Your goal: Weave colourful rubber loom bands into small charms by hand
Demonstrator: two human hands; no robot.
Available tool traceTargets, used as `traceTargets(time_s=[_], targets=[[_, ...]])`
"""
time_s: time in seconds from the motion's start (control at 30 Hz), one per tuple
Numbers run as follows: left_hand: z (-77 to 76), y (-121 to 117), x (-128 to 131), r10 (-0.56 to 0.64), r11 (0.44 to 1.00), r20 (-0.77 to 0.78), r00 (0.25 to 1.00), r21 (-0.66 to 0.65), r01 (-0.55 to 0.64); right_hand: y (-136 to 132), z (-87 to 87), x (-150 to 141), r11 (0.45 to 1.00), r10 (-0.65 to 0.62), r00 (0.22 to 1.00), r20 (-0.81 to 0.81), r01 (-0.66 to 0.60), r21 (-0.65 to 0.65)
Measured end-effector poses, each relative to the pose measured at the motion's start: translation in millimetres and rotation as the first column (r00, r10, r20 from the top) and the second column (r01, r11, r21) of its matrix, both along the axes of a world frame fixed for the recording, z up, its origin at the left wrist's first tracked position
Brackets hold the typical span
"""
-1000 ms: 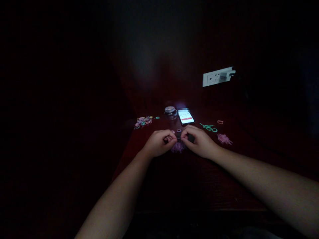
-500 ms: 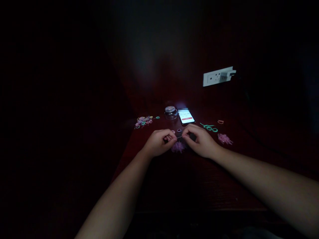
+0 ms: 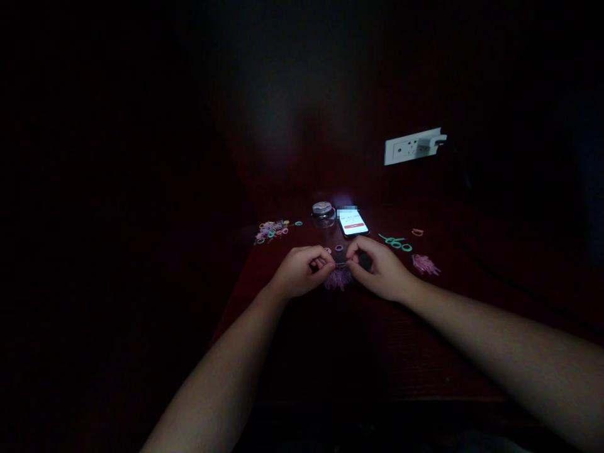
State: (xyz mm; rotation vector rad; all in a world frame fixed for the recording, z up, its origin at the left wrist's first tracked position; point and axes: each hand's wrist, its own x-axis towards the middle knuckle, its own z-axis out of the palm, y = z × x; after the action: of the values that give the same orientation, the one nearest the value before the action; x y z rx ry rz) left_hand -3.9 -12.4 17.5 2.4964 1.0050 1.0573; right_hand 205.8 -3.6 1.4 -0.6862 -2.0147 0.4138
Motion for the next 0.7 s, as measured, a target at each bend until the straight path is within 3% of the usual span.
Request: traceTargets(time_s=[0.27, 0.7], targets=[[3.1, -1.6, 1.3, -0.005, 1.0, 0.001, 1.0, -0.007, 0.005, -3.5, 1.0, -0.6, 0.988, 0.13, 0.99, 0.05, -0.125, -0.087], [2.8, -2.2, 1.0, 0.003, 1.0, -0.015, 1.0, 0.015, -0.003, -1.9, 0.1, 0.4, 0.996, 0.067, 0.996, 0.062, -0.063, -0.055]])
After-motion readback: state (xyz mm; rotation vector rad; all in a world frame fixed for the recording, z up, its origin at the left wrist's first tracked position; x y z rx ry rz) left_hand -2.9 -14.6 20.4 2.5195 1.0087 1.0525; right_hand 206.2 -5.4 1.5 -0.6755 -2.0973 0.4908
